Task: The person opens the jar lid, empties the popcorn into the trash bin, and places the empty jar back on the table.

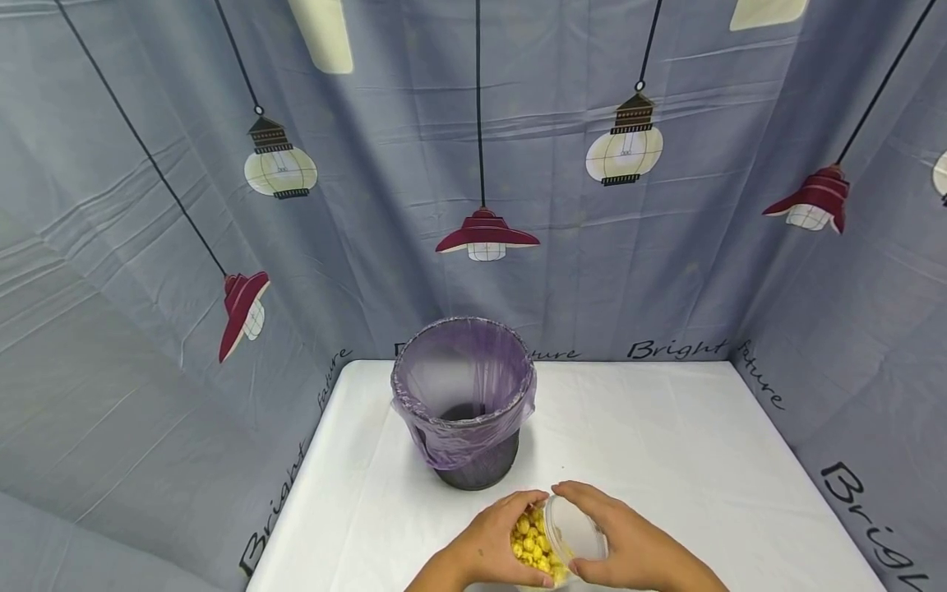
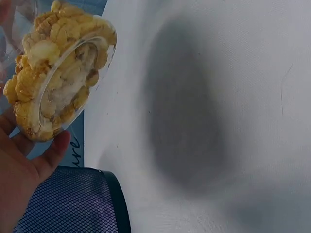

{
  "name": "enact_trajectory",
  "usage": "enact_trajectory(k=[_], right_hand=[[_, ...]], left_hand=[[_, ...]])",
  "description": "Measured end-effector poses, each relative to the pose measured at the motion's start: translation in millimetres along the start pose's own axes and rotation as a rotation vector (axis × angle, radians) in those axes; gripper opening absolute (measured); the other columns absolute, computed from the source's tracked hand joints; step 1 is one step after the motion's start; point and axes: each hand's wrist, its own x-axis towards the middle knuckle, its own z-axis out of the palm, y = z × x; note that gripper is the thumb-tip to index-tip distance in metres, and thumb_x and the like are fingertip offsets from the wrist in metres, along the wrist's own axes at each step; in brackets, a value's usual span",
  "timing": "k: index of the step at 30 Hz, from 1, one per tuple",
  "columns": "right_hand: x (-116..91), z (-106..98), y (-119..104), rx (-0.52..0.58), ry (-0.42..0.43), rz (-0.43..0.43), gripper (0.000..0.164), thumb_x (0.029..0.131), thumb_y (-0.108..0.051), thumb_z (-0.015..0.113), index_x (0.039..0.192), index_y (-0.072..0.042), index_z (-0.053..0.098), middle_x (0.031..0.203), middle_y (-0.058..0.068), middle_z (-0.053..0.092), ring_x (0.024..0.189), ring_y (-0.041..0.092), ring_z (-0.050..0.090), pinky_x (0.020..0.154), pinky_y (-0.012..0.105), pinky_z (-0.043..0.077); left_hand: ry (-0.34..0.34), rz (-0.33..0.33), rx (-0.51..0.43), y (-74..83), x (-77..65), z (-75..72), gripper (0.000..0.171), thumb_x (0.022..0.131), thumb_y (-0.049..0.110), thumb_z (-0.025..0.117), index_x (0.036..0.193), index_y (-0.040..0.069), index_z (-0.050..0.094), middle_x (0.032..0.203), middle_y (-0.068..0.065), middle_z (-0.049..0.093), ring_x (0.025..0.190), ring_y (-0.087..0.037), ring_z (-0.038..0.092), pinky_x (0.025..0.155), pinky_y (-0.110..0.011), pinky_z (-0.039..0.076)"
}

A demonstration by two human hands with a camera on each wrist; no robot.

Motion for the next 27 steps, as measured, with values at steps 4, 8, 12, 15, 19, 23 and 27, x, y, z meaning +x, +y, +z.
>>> enact_trajectory(k=[4, 8, 12, 15, 19, 23, 27], right_hand=[[-1, -2, 2, 0.109, -0.107, 0.031, 0.084, 0.074, -0.03, 0.08, 0.15, -0.033, 0.043, 0.153, -0.007, 0.043, 0.137, 0.025, 0.046, 0.1, 0.057, 0.047], [0, -3, 3, 0.169, -0.166, 0.057, 0.083, 0.075, -0.027, 0.078, 0.149, -0.038, 0.043, 0.155, -0.005, 0.04, 0.138, 0.031, 0.043, 0.096, 0.067, 0.044], [0, -3, 4, 0.164, -0.156, 0.047, 0.083, 0.074, -0.028, 0.079, 0.148, -0.037, 0.044, 0.155, -0.007, 0.04, 0.138, 0.028, 0.044, 0.098, 0.062, 0.046], [-1, -3, 5, 0.15, -0.132, 0.035, 0.083, 0.072, -0.03, 0.08, 0.148, -0.035, 0.045, 0.154, -0.01, 0.04, 0.138, 0.024, 0.045, 0.099, 0.054, 0.048], [-3, -1, 6, 0.123, -0.103, 0.014, 0.084, 0.072, -0.029, 0.08, 0.149, -0.034, 0.045, 0.154, -0.012, 0.04, 0.137, 0.021, 0.046, 0.1, 0.048, 0.05], [-4, 1, 7, 0.072, -0.046, -0.032, 0.085, 0.071, -0.026, 0.081, 0.148, -0.033, 0.046, 0.154, -0.011, 0.041, 0.137, 0.019, 0.046, 0.1, 0.046, 0.05], [-5, 2, 8, 0.03, -0.005, -0.059, 0.087, 0.07, -0.025, 0.081, 0.148, -0.037, 0.044, 0.154, -0.012, 0.041, 0.138, 0.018, 0.046, 0.101, 0.046, 0.05]], left_hand=[[-0.048, 0.009, -0.096, -3.2, -2.3, -1.7, 0.095, 0.073, 0.048, 0.087, 0.15, 0.029, 0.035, 0.141, 0.012, 0.052, 0.12, -0.004, 0.054, 0.104, -0.027, 0.046], [-0.096, 0.006, -0.171, -6.5, -3.2, -2.5, 0.093, 0.074, 0.042, 0.087, 0.15, 0.03, 0.036, 0.14, 0.011, 0.053, 0.118, -0.004, 0.055, 0.101, -0.027, 0.048], [-0.103, -0.004, -0.188, -9.7, -4.2, -2.4, 0.094, 0.073, 0.04, 0.088, 0.15, 0.031, 0.036, 0.138, 0.011, 0.054, 0.117, -0.004, 0.055, 0.1, -0.028, 0.048], [-0.09, -0.008, -0.168, -11.6, -5.1, -1.8, 0.094, 0.072, 0.042, 0.089, 0.15, 0.03, 0.036, 0.137, 0.012, 0.054, 0.116, -0.003, 0.055, 0.101, -0.028, 0.048], [-0.079, -0.02, -0.158, -12.5, -5.3, -0.7, 0.094, 0.072, 0.044, 0.088, 0.149, 0.03, 0.036, 0.134, 0.013, 0.055, 0.115, -0.002, 0.055, 0.1, -0.027, 0.048], [-0.073, -0.038, -0.168, -11.9, -5.0, 0.1, 0.094, 0.072, 0.045, 0.088, 0.149, 0.031, 0.037, 0.132, 0.014, 0.055, 0.115, -0.002, 0.055, 0.1, -0.027, 0.048], [-0.064, -0.041, -0.185, -11.4, -4.8, 0.9, 0.094, 0.072, 0.045, 0.088, 0.149, 0.031, 0.037, 0.132, 0.014, 0.056, 0.115, -0.003, 0.055, 0.101, -0.028, 0.048]])
